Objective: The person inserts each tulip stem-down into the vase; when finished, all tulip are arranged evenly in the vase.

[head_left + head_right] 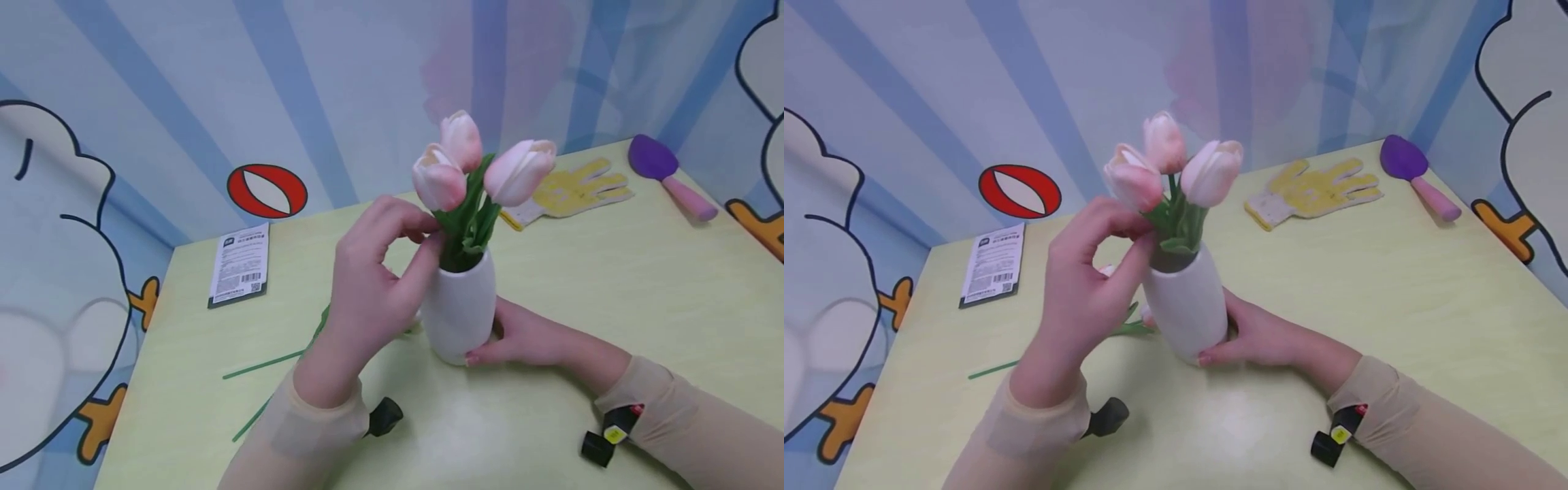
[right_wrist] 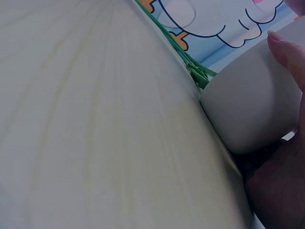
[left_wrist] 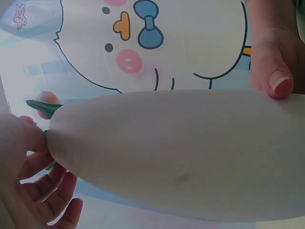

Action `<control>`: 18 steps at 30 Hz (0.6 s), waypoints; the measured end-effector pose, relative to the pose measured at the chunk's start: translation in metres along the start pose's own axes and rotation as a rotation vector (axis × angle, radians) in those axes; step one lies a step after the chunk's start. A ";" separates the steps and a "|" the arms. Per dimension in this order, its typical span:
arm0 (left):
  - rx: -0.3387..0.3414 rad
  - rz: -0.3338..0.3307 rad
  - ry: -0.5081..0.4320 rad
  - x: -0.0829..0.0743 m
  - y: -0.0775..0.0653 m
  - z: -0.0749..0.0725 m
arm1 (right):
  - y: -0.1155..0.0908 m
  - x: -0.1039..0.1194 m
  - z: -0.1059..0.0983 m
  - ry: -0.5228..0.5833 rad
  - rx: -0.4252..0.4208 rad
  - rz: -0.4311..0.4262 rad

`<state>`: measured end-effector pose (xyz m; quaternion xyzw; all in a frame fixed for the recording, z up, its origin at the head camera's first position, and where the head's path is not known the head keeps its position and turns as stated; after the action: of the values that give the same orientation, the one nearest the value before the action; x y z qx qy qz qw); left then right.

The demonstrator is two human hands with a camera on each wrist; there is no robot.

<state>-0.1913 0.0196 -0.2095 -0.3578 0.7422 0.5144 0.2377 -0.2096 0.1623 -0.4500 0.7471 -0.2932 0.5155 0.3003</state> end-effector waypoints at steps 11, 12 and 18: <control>-0.015 -0.014 0.055 0.004 -0.006 -0.019 | 0.001 0.001 0.001 -0.013 -0.001 -0.051; -0.012 -0.020 0.059 0.006 -0.007 -0.019 | 0.001 0.001 0.001 -0.014 -0.002 -0.051; -0.010 -0.083 0.067 0.021 -0.015 -0.027 | 0.002 0.003 0.000 -0.023 0.000 -0.053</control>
<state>-0.1926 -0.0148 -0.2236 -0.4065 0.7316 0.4957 0.2320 -0.2101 0.1602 -0.4471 0.7606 -0.2766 0.4986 0.3103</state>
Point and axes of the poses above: each hand's wrist, its own y-axis towards the middle knuckle, its own z-axis out of the palm, x = y × z, the point moved 10 cm from there along y, towards the middle knuckle, and after that the axes turned 15 degrees about -z, right-handed, at the moved point
